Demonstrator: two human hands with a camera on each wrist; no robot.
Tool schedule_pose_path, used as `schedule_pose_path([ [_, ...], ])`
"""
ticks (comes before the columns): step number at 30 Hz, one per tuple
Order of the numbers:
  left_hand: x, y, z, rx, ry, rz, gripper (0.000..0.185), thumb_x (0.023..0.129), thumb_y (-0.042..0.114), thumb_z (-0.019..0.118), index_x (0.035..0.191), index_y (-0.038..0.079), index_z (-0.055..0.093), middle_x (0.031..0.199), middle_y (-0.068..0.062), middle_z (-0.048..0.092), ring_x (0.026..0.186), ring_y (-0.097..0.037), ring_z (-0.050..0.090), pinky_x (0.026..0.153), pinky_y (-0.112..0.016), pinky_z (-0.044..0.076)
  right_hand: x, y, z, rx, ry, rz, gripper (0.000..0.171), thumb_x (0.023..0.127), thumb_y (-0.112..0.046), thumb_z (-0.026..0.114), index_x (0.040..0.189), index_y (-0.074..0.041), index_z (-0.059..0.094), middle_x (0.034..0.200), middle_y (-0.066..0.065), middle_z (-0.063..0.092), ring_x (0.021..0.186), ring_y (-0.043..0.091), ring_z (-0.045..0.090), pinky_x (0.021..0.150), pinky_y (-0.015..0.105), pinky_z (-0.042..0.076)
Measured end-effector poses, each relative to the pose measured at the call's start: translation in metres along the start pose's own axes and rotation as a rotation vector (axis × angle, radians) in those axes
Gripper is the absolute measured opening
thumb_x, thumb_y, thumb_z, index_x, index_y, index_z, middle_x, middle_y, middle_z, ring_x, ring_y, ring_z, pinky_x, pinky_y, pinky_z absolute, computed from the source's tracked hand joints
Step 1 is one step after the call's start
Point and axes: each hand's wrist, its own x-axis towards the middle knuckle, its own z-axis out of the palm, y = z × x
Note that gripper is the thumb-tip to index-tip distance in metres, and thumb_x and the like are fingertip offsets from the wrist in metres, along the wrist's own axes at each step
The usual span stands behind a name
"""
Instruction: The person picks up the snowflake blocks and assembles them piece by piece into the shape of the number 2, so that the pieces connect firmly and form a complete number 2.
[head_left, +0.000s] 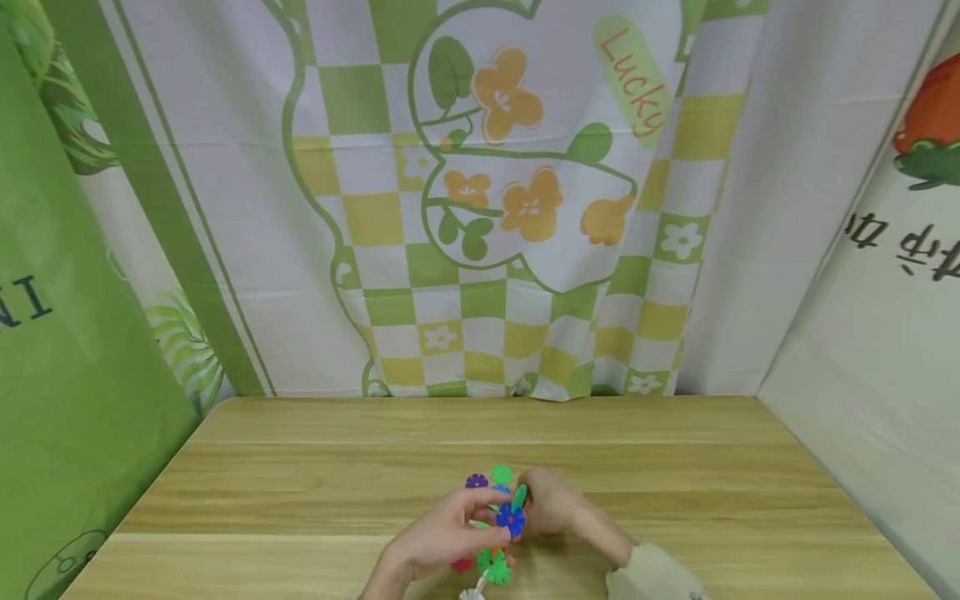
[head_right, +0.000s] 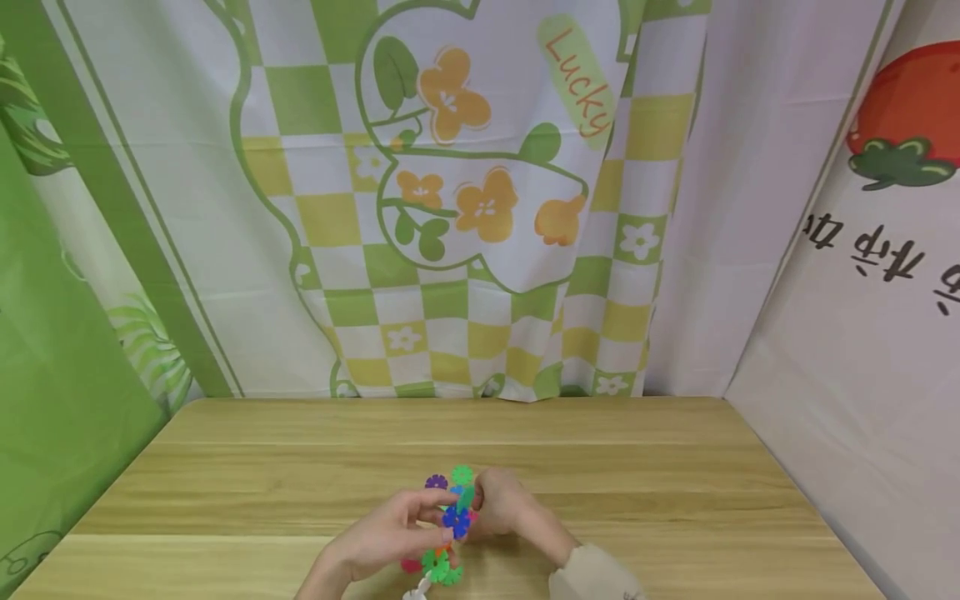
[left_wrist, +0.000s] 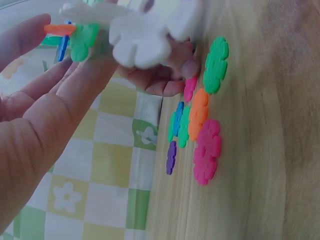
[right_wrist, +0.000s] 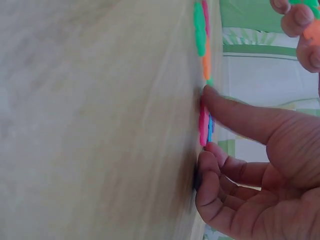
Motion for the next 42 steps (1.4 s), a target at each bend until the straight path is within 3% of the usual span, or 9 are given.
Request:
schedule_pose_path([
  [4, -0.001, 0.001, -0.002, 0.01, -0.016, -0.01, 0.051, 0.093, 0.004, 0.061, 0.138, -0.008, 0.041, 0.102, -0.012, 0.061, 0.082, -0.021, 0.067, 0.072, -0.024, 0.056, -0.001, -0.001, 0.0, 0.037, -0.021, 0.013, 0.03, 0.057, -0.001, 0.083, 0.071, -0.009, 0.057, 0.06, -0.006, 0.048, 0.053, 0.006, 0.042, 0.045, 0.018, 0.034],
  [7, -0.002, 0.002, -0.004, 0.042, -0.025, -0.005, 0.05, 0.093, 0.005, 0.06, 0.137, -0.009, 0.042, 0.104, -0.01, 0.061, 0.091, -0.022, 0.064, 0.074, -0.024, 0.055, -0.003, -0.001, -0.002, 0.077, -0.032, 0.015, 0.03, 0.057, 0.003, 0.08, 0.074, -0.007, 0.057, 0.062, -0.004, 0.049, 0.054, 0.007, 0.043, 0.045, 0.019, 0.035],
  [14, -0.004, 0.004, -0.005, 0.081, -0.006, -0.007, 0.047, 0.093, 0.006, 0.06, 0.135, -0.01, 0.044, 0.102, -0.008, 0.062, 0.094, -0.023, 0.062, 0.077, -0.025, 0.055, -0.011, 0.004, -0.004, 0.162, -0.032, 0.008, 0.024, 0.07, 0.005, 0.076, 0.079, -0.004, 0.055, 0.064, -0.002, 0.049, 0.053, 0.007, 0.045, 0.044, 0.018, 0.037],
  [19, -0.003, 0.004, -0.005, 0.103, -0.01, -0.013, 0.044, 0.094, 0.008, 0.059, 0.134, -0.008, 0.047, 0.102, -0.007, 0.064, 0.096, -0.02, 0.06, 0.076, -0.023, 0.054, -0.019, 0.007, -0.007, 0.305, -0.034, 0.032, 0.02, 0.077, 0.005, 0.072, 0.082, -0.002, 0.055, 0.061, -0.002, 0.05, 0.048, 0.006, 0.047, 0.042, 0.016, 0.039],
  [25, -0.005, 0.005, -0.007, 0.137, -0.014, -0.022, 0.043, 0.095, 0.009, 0.059, 0.134, -0.006, 0.048, 0.104, -0.008, 0.064, 0.099, -0.025, 0.06, 0.077, -0.023, 0.053, -0.027, 0.004, -0.025, 0.471, -0.006, 0.058, 0.014, 0.084, 0.005, 0.065, 0.09, 0.002, 0.053, 0.068, 0.003, 0.056, 0.058, 0.012, 0.053, 0.05, 0.021, 0.047],
  [31, -0.005, 0.005, -0.009, 0.195, 0.009, -0.018, 0.044, 0.095, 0.01, 0.058, 0.134, -0.008, 0.049, 0.11, -0.01, 0.064, 0.098, -0.018, 0.06, 0.08, -0.023, 0.052, -0.029, -0.003, -0.046, 0.552, 0.038, 0.04, 0.018, 0.09, -0.002, 0.064, 0.099, 0.007, 0.052, 0.075, 0.007, 0.06, 0.069, 0.021, 0.061, 0.063, 0.033, 0.056],
  [38, -0.004, 0.003, -0.008, 0.192, -0.001, 0.008, 0.042, 0.094, 0.009, 0.058, 0.13, -0.011, 0.051, 0.104, -0.011, 0.066, 0.092, -0.015, 0.062, 0.077, -0.021, 0.053, -0.03, -0.01, -0.06, 0.581, 0.096, 0.043, 0.021, 0.091, -0.003, 0.063, 0.104, 0.009, 0.051, 0.08, 0.009, 0.062, 0.073, 0.021, 0.063, 0.064, 0.029, 0.056],
  [42, -0.004, 0.003, -0.008, 0.207, -0.011, 0.012, 0.041, 0.094, 0.01, 0.059, 0.129, -0.011, 0.052, 0.105, -0.013, 0.067, 0.091, -0.014, 0.062, 0.075, -0.02, 0.053, -0.032, -0.012, -0.064, 0.626, 0.07, 0.031, 0.024, 0.09, -0.003, 0.063, 0.105, 0.011, 0.051, 0.083, 0.01, 0.064, 0.076, 0.022, 0.065, 0.066, 0.029, 0.057],
])
